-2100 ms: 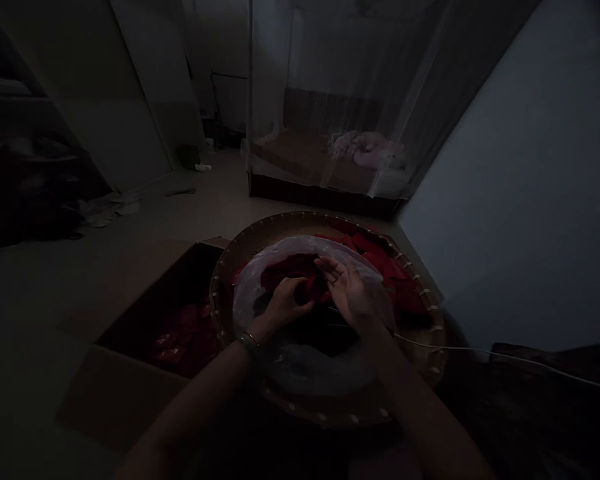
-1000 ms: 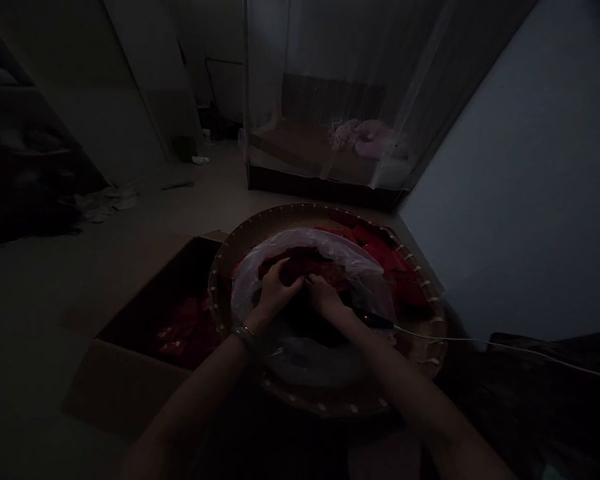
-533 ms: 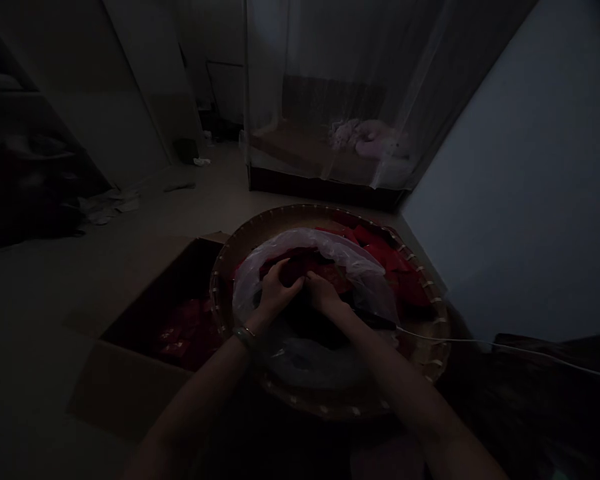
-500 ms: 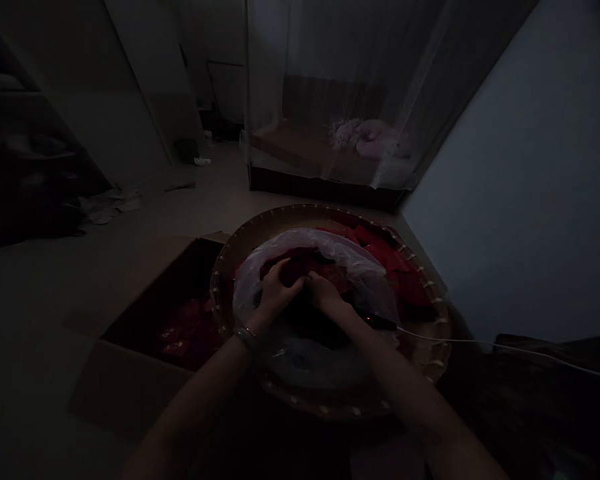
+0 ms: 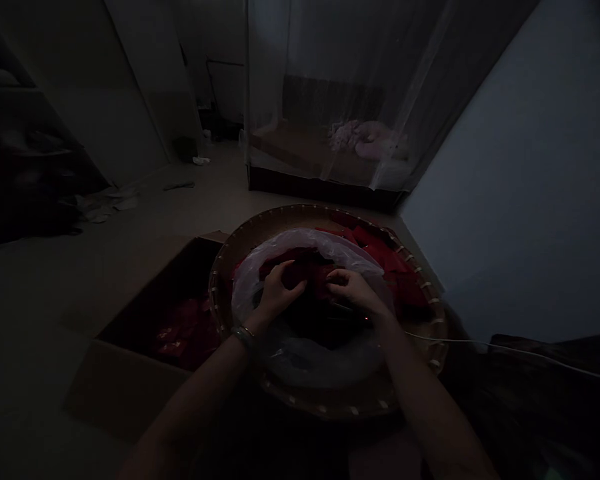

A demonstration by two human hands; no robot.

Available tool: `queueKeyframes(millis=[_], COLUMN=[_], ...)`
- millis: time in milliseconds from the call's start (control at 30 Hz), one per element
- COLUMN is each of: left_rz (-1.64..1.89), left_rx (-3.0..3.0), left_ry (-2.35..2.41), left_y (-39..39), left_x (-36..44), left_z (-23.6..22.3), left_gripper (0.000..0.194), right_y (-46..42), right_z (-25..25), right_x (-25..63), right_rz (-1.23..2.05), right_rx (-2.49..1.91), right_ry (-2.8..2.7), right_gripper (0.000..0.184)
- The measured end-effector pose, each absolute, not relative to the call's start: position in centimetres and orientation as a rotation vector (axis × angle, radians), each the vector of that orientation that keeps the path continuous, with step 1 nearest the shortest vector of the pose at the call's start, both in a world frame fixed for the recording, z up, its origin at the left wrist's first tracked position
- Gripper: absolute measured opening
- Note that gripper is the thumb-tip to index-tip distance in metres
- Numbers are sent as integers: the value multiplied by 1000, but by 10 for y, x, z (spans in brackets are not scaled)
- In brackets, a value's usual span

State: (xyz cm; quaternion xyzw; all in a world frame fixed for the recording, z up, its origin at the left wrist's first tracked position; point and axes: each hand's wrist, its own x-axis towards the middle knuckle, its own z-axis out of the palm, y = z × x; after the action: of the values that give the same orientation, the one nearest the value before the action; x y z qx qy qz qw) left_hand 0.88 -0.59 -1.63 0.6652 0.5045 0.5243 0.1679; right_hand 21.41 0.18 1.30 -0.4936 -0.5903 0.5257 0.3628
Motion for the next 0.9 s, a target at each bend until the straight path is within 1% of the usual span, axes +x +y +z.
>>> queueKeyframes(millis=[100, 233, 367, 467, 533, 633, 767, 900], left_rz=[1453, 1408, 1346, 1323, 1322, 1314, 1320, 1310], left_rx=[1992, 2096, 2122, 2144, 2154, 2164, 2172, 2176], left_ry=[1365, 1226, 1173, 1173, 1179, 1186, 1179, 1194], left_y=[-7, -9, -10, -11, -11, -11, -11, -11], left_x=[9, 8, 8, 8, 8, 8, 9, 10], left_z=[-16, -17, -18, -17, -17, -17, -18, -18], left_gripper=[47, 48, 50, 51, 50, 50, 50, 51], right_y=[1, -1, -2, 0, 3, 5, 4, 0], right_z=[24, 47, 71, 82, 86, 87, 85, 85], right_x=[222, 227, 217, 205, 200, 196, 194, 187], right_rz=[1460, 1444, 1359, 1173, 1029, 932, 931, 1036], right_rx=[-1143, -1097, -1114, -1138, -1158, -1179, -1142, -1138], right_ry=[-1334, -1310, -1486, -1729, -1885, -1981, -1887, -1775], right_gripper=[31, 32, 26, 17, 13, 15, 20, 16])
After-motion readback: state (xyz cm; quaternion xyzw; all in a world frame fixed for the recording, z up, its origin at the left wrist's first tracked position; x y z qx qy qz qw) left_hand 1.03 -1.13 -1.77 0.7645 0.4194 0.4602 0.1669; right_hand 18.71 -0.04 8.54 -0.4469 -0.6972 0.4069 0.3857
